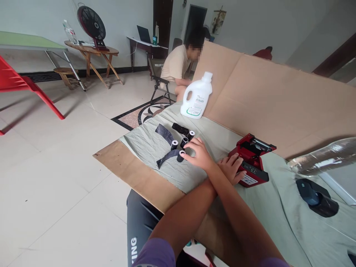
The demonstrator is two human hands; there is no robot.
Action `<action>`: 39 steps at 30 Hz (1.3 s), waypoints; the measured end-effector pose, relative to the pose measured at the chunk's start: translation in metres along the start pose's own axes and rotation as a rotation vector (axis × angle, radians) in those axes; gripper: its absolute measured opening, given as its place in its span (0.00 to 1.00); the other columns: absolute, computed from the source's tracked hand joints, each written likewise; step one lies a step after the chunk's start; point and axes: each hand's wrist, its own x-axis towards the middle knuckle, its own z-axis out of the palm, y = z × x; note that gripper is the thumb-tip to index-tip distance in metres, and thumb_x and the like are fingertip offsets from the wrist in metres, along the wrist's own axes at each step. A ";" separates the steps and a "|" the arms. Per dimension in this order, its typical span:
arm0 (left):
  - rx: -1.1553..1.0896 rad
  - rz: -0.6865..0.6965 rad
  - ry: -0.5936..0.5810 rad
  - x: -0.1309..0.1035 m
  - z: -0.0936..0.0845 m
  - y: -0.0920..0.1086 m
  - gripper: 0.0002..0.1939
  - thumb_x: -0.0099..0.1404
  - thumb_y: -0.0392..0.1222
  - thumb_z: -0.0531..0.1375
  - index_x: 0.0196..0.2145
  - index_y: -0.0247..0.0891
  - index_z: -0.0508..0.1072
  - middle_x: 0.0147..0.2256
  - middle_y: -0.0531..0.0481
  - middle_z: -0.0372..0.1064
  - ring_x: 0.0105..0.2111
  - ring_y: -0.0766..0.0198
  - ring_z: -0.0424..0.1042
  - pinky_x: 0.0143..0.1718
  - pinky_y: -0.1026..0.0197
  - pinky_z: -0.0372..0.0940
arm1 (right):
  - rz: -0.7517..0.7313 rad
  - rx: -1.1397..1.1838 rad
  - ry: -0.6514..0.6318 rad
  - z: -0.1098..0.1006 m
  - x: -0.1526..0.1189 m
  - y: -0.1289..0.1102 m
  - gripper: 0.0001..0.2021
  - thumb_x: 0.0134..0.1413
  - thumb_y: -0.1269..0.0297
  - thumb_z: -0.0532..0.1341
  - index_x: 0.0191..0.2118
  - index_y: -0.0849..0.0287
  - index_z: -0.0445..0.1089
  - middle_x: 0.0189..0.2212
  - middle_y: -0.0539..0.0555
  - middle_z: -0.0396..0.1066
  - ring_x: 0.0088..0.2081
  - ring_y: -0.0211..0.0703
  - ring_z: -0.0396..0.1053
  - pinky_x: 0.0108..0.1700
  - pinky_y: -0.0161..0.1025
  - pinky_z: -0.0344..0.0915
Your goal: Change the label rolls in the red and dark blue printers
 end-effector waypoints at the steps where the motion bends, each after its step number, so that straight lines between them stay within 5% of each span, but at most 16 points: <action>1: 0.018 -0.006 -0.001 0.000 0.000 0.000 0.30 0.69 0.56 0.52 0.62 0.39 0.65 0.65 0.40 0.59 0.52 0.43 0.69 0.49 0.44 0.67 | -0.009 -0.017 -0.030 0.001 -0.001 -0.002 0.11 0.53 0.53 0.68 0.37 0.53 0.74 0.37 0.53 0.69 0.44 0.50 0.63 0.49 0.46 0.58; 5: 0.052 -0.014 0.014 -0.002 0.001 -0.001 0.29 0.68 0.57 0.53 0.62 0.42 0.65 0.66 0.43 0.59 0.50 0.46 0.71 0.47 0.48 0.67 | -0.036 -0.043 -0.093 0.005 -0.001 -0.008 0.13 0.50 0.51 0.70 0.36 0.53 0.74 0.37 0.53 0.69 0.44 0.50 0.63 0.50 0.47 0.58; 9: 0.048 -0.013 0.035 -0.002 0.003 -0.002 0.29 0.68 0.57 0.54 0.62 0.44 0.65 0.65 0.44 0.59 0.50 0.47 0.71 0.48 0.49 0.67 | 0.060 0.057 0.073 0.008 0.002 -0.003 0.10 0.58 0.56 0.63 0.43 0.53 0.74 0.39 0.54 0.69 0.44 0.48 0.66 0.50 0.45 0.60; 13: 0.029 -0.020 0.017 0.000 0.001 -0.003 0.29 0.67 0.58 0.55 0.61 0.45 0.67 0.64 0.45 0.61 0.49 0.48 0.71 0.48 0.49 0.68 | 0.165 0.008 0.184 0.017 0.015 0.002 0.11 0.59 0.54 0.62 0.33 0.53 0.77 0.38 0.55 0.67 0.45 0.49 0.63 0.51 0.47 0.59; 17: 0.014 0.002 -0.016 0.001 -0.003 -0.008 0.28 0.68 0.58 0.55 0.62 0.46 0.66 0.65 0.48 0.60 0.51 0.49 0.71 0.49 0.49 0.69 | 0.180 -0.122 0.127 0.033 0.037 -0.007 0.19 0.51 0.43 0.67 0.24 0.54 0.77 0.38 0.57 0.64 0.46 0.54 0.58 0.49 0.52 0.56; 21: -0.013 -0.003 -0.053 0.001 -0.011 -0.012 0.27 0.68 0.58 0.55 0.62 0.50 0.65 0.66 0.52 0.59 0.54 0.50 0.70 0.49 0.50 0.70 | 0.241 -0.182 0.019 0.042 0.050 -0.015 0.19 0.49 0.45 0.68 0.21 0.56 0.75 0.35 0.58 0.63 0.45 0.56 0.58 0.48 0.54 0.56; 25: -0.027 0.000 -0.045 0.000 -0.013 -0.009 0.27 0.69 0.56 0.55 0.62 0.48 0.66 0.65 0.51 0.60 0.55 0.51 0.70 0.51 0.51 0.70 | 0.191 -0.016 0.091 0.032 0.041 -0.013 0.07 0.53 0.61 0.63 0.37 0.54 0.77 0.33 0.53 0.67 0.39 0.48 0.64 0.47 0.47 0.61; 29: -0.017 0.011 -0.018 -0.002 -0.009 -0.005 0.27 0.70 0.54 0.54 0.63 0.44 0.64 0.65 0.46 0.59 0.56 0.49 0.69 0.52 0.50 0.70 | 0.095 0.199 0.235 0.013 0.017 -0.006 0.21 0.54 0.69 0.56 0.54 0.53 0.70 0.38 0.52 0.71 0.32 0.40 0.65 0.42 0.40 0.66; 39: 0.051 0.017 0.004 0.001 0.000 -0.003 0.28 0.67 0.51 0.55 0.61 0.39 0.66 0.65 0.46 0.60 0.54 0.47 0.71 0.51 0.48 0.71 | -0.018 0.294 0.577 -0.007 -0.019 0.008 0.20 0.57 0.74 0.53 0.52 0.51 0.72 0.37 0.52 0.69 0.32 0.38 0.67 0.35 0.37 0.68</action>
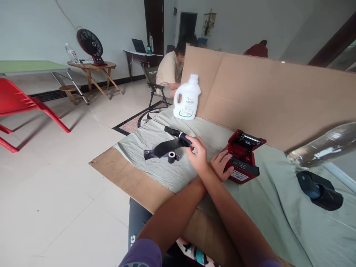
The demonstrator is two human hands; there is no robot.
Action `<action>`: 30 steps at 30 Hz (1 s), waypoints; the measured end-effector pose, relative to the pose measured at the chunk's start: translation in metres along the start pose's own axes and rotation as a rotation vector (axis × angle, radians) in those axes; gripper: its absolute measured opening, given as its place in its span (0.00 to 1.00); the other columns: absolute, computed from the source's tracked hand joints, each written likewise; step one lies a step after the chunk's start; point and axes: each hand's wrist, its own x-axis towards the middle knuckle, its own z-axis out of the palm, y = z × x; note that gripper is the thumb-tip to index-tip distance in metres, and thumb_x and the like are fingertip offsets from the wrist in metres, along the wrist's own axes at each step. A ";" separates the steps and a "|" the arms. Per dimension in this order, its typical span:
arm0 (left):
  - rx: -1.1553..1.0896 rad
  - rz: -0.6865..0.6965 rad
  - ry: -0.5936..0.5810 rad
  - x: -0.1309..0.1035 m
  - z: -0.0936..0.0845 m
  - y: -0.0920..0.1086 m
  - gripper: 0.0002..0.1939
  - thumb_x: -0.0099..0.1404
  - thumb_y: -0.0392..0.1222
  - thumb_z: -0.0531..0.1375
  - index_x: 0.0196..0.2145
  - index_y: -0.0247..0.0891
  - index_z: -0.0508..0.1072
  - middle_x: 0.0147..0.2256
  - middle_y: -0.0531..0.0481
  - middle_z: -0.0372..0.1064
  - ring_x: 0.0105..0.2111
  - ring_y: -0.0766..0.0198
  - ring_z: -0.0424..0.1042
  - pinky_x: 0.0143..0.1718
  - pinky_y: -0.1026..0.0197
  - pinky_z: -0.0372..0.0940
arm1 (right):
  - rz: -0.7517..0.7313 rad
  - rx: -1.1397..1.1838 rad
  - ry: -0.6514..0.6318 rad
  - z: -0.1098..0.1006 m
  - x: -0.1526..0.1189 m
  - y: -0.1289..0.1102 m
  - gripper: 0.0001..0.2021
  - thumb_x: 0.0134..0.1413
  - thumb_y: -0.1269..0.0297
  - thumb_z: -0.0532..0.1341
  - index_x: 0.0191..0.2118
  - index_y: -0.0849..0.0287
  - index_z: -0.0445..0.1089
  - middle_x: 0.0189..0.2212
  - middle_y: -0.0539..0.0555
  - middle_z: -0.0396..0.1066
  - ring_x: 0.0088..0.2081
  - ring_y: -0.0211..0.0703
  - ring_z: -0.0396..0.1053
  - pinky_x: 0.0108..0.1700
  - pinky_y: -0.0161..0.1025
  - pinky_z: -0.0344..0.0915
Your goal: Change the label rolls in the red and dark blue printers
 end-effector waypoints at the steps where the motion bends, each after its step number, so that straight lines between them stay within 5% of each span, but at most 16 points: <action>1: 0.013 0.002 0.001 0.000 0.000 0.000 0.28 0.67 0.51 0.54 0.62 0.39 0.65 0.65 0.46 0.60 0.54 0.47 0.71 0.51 0.48 0.71 | -0.033 0.003 -0.002 -0.001 -0.001 0.000 0.21 0.57 0.75 0.53 0.51 0.51 0.72 0.38 0.53 0.69 0.33 0.38 0.68 0.36 0.37 0.68; 4: 0.041 0.004 -0.006 -0.001 0.001 0.000 0.28 0.67 0.51 0.54 0.62 0.41 0.64 0.65 0.46 0.60 0.55 0.49 0.70 0.50 0.51 0.71 | -0.088 -0.027 -0.021 -0.001 -0.002 -0.003 0.22 0.57 0.77 0.52 0.51 0.50 0.73 0.41 0.55 0.70 0.38 0.40 0.70 0.40 0.38 0.69; 8: 0.054 -0.002 -0.015 -0.003 0.001 0.000 0.28 0.68 0.51 0.53 0.63 0.42 0.63 0.66 0.48 0.59 0.55 0.52 0.70 0.49 0.53 0.71 | -0.030 -0.043 -0.099 0.003 -0.004 -0.008 0.21 0.57 0.75 0.53 0.52 0.52 0.72 0.35 0.52 0.70 0.32 0.39 0.67 0.37 0.37 0.67; 13: 0.047 -0.005 -0.019 -0.003 0.001 0.000 0.27 0.69 0.52 0.52 0.63 0.42 0.62 0.66 0.48 0.59 0.56 0.53 0.69 0.50 0.54 0.71 | 0.219 0.021 -0.110 0.008 -0.005 -0.008 0.11 0.57 0.60 0.61 0.44 0.55 0.72 0.23 0.45 0.63 0.24 0.36 0.59 0.29 0.34 0.58; 17: 0.033 -0.011 -0.019 -0.002 0.001 0.000 0.27 0.69 0.53 0.52 0.63 0.43 0.63 0.66 0.48 0.59 0.57 0.53 0.69 0.51 0.54 0.71 | 0.386 -0.001 -0.129 0.012 -0.003 -0.004 0.12 0.58 0.52 0.60 0.31 0.55 0.66 0.20 0.44 0.62 0.23 0.36 0.59 0.28 0.34 0.54; 24: -0.005 -0.004 -0.017 -0.002 -0.003 -0.003 0.26 0.70 0.55 0.52 0.62 0.45 0.64 0.65 0.52 0.60 0.57 0.55 0.68 0.53 0.54 0.71 | 0.435 -0.095 -0.262 0.029 0.002 -0.003 0.15 0.57 0.53 0.60 0.27 0.53 0.58 0.18 0.44 0.62 0.22 0.37 0.58 0.29 0.35 0.53; 30: -0.029 -0.007 -0.019 -0.002 -0.003 -0.006 0.27 0.70 0.56 0.52 0.63 0.46 0.64 0.66 0.53 0.59 0.57 0.55 0.69 0.51 0.54 0.71 | 0.384 -0.083 -0.142 0.029 0.007 -0.006 0.10 0.55 0.57 0.60 0.29 0.54 0.61 0.20 0.44 0.60 0.23 0.36 0.57 0.28 0.34 0.53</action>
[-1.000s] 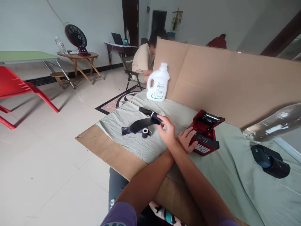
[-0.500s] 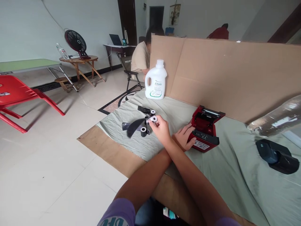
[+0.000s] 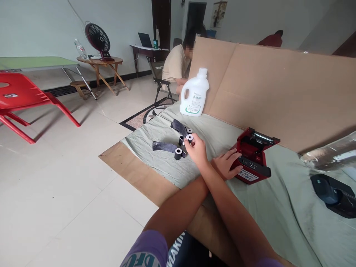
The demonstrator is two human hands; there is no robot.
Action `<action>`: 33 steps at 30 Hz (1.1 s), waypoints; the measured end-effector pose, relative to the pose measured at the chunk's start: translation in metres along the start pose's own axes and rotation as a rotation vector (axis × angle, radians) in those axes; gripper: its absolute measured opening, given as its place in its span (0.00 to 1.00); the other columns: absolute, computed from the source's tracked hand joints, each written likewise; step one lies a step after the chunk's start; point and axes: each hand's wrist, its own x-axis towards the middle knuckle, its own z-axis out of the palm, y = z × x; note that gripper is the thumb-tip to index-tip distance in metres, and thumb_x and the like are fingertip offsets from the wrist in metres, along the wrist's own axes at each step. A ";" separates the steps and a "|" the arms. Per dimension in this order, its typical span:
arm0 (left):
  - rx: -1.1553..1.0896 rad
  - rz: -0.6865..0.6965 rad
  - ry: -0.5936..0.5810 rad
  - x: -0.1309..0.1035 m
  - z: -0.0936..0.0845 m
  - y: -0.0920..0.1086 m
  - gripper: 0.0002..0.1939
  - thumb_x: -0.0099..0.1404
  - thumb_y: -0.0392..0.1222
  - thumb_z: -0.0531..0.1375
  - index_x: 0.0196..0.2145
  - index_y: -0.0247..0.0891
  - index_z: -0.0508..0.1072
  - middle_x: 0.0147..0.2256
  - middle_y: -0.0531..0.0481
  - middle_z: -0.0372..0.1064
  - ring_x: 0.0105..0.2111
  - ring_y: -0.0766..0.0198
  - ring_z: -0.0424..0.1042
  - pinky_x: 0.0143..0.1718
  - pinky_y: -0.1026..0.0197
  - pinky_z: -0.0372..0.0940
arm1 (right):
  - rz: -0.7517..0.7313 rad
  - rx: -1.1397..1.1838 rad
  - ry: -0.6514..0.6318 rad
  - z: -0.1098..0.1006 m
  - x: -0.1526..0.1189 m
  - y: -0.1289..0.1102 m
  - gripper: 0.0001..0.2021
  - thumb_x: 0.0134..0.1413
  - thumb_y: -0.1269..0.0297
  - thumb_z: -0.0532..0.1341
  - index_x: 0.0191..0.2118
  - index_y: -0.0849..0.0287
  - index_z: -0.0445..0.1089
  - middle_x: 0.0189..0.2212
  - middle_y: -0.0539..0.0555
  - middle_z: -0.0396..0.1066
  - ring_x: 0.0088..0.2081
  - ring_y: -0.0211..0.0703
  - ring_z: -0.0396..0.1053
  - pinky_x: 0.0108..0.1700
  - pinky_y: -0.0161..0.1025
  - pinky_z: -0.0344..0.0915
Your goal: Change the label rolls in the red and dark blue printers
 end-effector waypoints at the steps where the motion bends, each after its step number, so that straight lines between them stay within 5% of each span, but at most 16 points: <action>1: -0.002 0.004 0.003 0.000 0.001 -0.001 0.27 0.70 0.57 0.52 0.63 0.46 0.64 0.66 0.53 0.59 0.57 0.55 0.69 0.52 0.54 0.71 | -0.005 0.027 0.013 -0.001 0.000 -0.001 0.08 0.54 0.59 0.60 0.29 0.54 0.61 0.21 0.44 0.60 0.23 0.36 0.57 0.27 0.34 0.53; 8: 0.020 -0.008 -0.010 -0.001 -0.003 0.001 0.27 0.70 0.58 0.52 0.63 0.47 0.63 0.66 0.54 0.58 0.58 0.55 0.67 0.51 0.53 0.71 | -0.044 0.125 -0.027 0.003 -0.002 -0.006 0.05 0.50 0.63 0.59 0.33 0.56 0.68 0.23 0.45 0.61 0.24 0.35 0.57 0.27 0.33 0.53; 21: -0.090 0.044 -0.064 0.004 -0.004 -0.008 0.26 0.69 0.54 0.56 0.62 0.46 0.62 0.66 0.49 0.57 0.60 0.51 0.65 0.62 0.52 0.64 | 0.314 -0.160 0.329 -0.002 0.032 0.043 0.08 0.57 0.56 0.57 0.35 0.55 0.64 0.25 0.49 0.67 0.28 0.43 0.62 0.33 0.37 0.57; 28: -0.115 0.012 -0.096 0.004 -0.011 -0.006 0.26 0.69 0.54 0.57 0.62 0.49 0.62 0.66 0.51 0.58 0.61 0.53 0.65 0.57 0.51 0.69 | 0.462 -0.366 0.063 0.013 0.035 0.053 0.12 0.53 0.59 0.62 0.43 0.57 0.69 0.35 0.58 0.71 0.35 0.48 0.68 0.37 0.41 0.62; 31: -0.110 0.032 -0.057 0.003 -0.010 -0.005 0.26 0.69 0.54 0.57 0.62 0.48 0.63 0.65 0.51 0.59 0.60 0.52 0.67 0.57 0.52 0.69 | 0.348 -0.414 0.175 0.010 0.031 0.041 0.23 0.55 0.55 0.61 0.54 0.60 0.66 0.48 0.65 0.67 0.41 0.51 0.69 0.42 0.44 0.64; 33: -0.099 0.039 -0.033 0.003 -0.009 -0.004 0.25 0.69 0.53 0.58 0.61 0.47 0.64 0.65 0.51 0.60 0.59 0.52 0.68 0.57 0.52 0.69 | 0.176 -0.376 0.165 0.008 0.029 0.030 0.22 0.58 0.53 0.59 0.54 0.59 0.67 0.47 0.62 0.67 0.42 0.49 0.69 0.44 0.43 0.64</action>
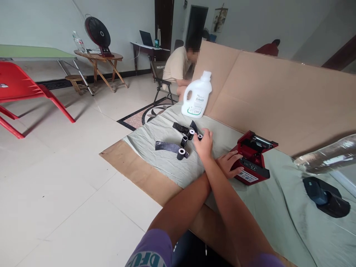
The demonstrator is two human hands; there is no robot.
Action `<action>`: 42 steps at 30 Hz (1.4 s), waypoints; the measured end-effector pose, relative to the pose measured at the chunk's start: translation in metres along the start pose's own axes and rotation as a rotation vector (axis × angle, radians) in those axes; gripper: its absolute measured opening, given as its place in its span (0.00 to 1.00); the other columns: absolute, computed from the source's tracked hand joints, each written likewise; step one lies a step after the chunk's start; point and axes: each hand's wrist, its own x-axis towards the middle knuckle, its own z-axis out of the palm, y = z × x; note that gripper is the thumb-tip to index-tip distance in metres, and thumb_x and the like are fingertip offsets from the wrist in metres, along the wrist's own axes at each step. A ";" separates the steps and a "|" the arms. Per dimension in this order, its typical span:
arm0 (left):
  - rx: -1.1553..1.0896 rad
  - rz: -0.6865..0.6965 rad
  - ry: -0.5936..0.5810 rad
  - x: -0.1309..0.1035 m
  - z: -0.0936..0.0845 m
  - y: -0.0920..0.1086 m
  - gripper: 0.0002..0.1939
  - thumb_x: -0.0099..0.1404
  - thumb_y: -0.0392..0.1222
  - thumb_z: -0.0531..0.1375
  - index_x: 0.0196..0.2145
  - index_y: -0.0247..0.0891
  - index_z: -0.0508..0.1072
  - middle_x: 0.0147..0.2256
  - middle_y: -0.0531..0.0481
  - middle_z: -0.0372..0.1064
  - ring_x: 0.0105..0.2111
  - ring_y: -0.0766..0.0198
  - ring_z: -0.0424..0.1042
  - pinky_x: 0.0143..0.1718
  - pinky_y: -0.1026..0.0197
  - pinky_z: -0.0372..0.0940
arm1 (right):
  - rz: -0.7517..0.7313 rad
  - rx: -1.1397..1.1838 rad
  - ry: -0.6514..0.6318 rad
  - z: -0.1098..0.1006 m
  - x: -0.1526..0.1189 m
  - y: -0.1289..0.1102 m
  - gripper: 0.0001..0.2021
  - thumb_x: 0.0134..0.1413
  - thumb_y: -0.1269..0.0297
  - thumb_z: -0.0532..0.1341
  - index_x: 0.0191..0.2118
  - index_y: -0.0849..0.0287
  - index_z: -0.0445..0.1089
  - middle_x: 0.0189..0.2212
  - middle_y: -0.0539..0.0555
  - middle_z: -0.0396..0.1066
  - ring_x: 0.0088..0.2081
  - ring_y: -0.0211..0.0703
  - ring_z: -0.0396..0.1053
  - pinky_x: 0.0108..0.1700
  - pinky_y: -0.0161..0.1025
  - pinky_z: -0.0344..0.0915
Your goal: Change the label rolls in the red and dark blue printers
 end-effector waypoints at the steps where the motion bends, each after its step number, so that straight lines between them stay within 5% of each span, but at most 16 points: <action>1: 0.003 -0.003 0.007 0.000 0.000 0.000 0.25 0.68 0.53 0.58 0.61 0.46 0.64 0.65 0.50 0.60 0.59 0.52 0.68 0.57 0.52 0.69 | -0.083 0.036 -0.048 -0.002 -0.001 -0.004 0.21 0.58 0.52 0.58 0.53 0.58 0.69 0.44 0.59 0.69 0.41 0.48 0.69 0.44 0.42 0.64; 5: -0.033 -0.017 0.019 0.002 -0.001 -0.003 0.25 0.68 0.56 0.58 0.59 0.49 0.65 0.64 0.51 0.61 0.59 0.54 0.68 0.56 0.53 0.71 | -0.255 0.094 -0.272 0.000 0.000 -0.018 0.19 0.56 0.54 0.61 0.52 0.53 0.73 0.37 0.52 0.70 0.37 0.43 0.68 0.42 0.39 0.64; 10: -0.106 0.020 -0.006 0.004 -0.002 -0.009 0.25 0.67 0.56 0.59 0.59 0.50 0.65 0.64 0.51 0.62 0.60 0.56 0.67 0.59 0.56 0.69 | -0.215 0.075 -0.406 0.010 0.007 -0.016 0.05 0.50 0.63 0.63 0.34 0.54 0.74 0.33 0.51 0.72 0.35 0.42 0.68 0.38 0.39 0.63; 15: -0.108 -0.008 -0.040 0.005 0.001 -0.007 0.25 0.67 0.51 0.60 0.60 0.49 0.64 0.64 0.48 0.61 0.62 0.55 0.65 0.63 0.54 0.64 | -0.066 0.499 -0.290 0.003 0.006 -0.002 0.09 0.49 0.61 0.62 0.37 0.56 0.69 0.36 0.51 0.72 0.32 0.39 0.70 0.37 0.38 0.66; 19: -0.102 0.010 -0.040 0.005 0.005 -0.007 0.26 0.67 0.48 0.60 0.60 0.44 0.62 0.64 0.41 0.60 0.63 0.53 0.63 0.65 0.50 0.61 | 0.049 0.869 -0.287 -0.030 0.002 0.006 0.17 0.48 0.56 0.62 0.43 0.55 0.62 0.46 0.55 0.67 0.28 0.36 0.72 0.26 0.35 0.64; 23: -0.044 0.019 -0.058 0.003 0.005 -0.010 0.25 0.67 0.46 0.59 0.60 0.42 0.63 0.62 0.41 0.63 0.63 0.51 0.63 0.65 0.47 0.59 | 0.064 0.994 -0.341 -0.089 -0.002 0.017 0.20 0.48 0.56 0.62 0.48 0.54 0.63 0.46 0.54 0.67 0.28 0.37 0.72 0.23 0.34 0.62; 27: -0.007 -0.070 -0.118 0.000 -0.001 -0.004 0.25 0.69 0.47 0.56 0.61 0.43 0.63 0.60 0.43 0.66 0.58 0.49 0.68 0.56 0.46 0.68 | 0.090 0.928 -0.362 -0.157 -0.004 0.038 0.17 0.50 0.59 0.60 0.47 0.55 0.69 0.38 0.52 0.70 0.29 0.37 0.69 0.24 0.34 0.59; 34: 0.020 -0.131 -0.101 -0.003 -0.003 0.009 0.23 0.71 0.47 0.54 0.63 0.45 0.62 0.60 0.46 0.66 0.59 0.55 0.67 0.60 0.51 0.64 | 0.060 0.588 -0.477 -0.245 0.015 0.104 0.14 0.47 0.63 0.58 0.39 0.59 0.76 0.22 0.48 0.65 0.24 0.37 0.60 0.27 0.35 0.56; 37: 0.017 -0.088 -0.090 -0.002 -0.003 0.013 0.23 0.72 0.45 0.53 0.63 0.45 0.61 0.63 0.46 0.62 0.62 0.56 0.64 0.61 0.54 0.63 | 0.030 0.400 -0.518 -0.251 0.022 0.135 0.12 0.47 0.66 0.57 0.34 0.58 0.78 0.28 0.51 0.74 0.29 0.41 0.66 0.31 0.37 0.61; 42: 0.033 -0.094 -0.091 -0.001 -0.002 0.018 0.24 0.72 0.46 0.52 0.64 0.46 0.59 0.64 0.46 0.58 0.63 0.56 0.62 0.59 0.54 0.65 | 0.131 -0.036 -0.363 -0.220 0.023 0.159 0.14 0.46 0.75 0.59 0.35 0.55 0.80 0.34 0.56 0.78 0.42 0.54 0.71 0.45 0.45 0.63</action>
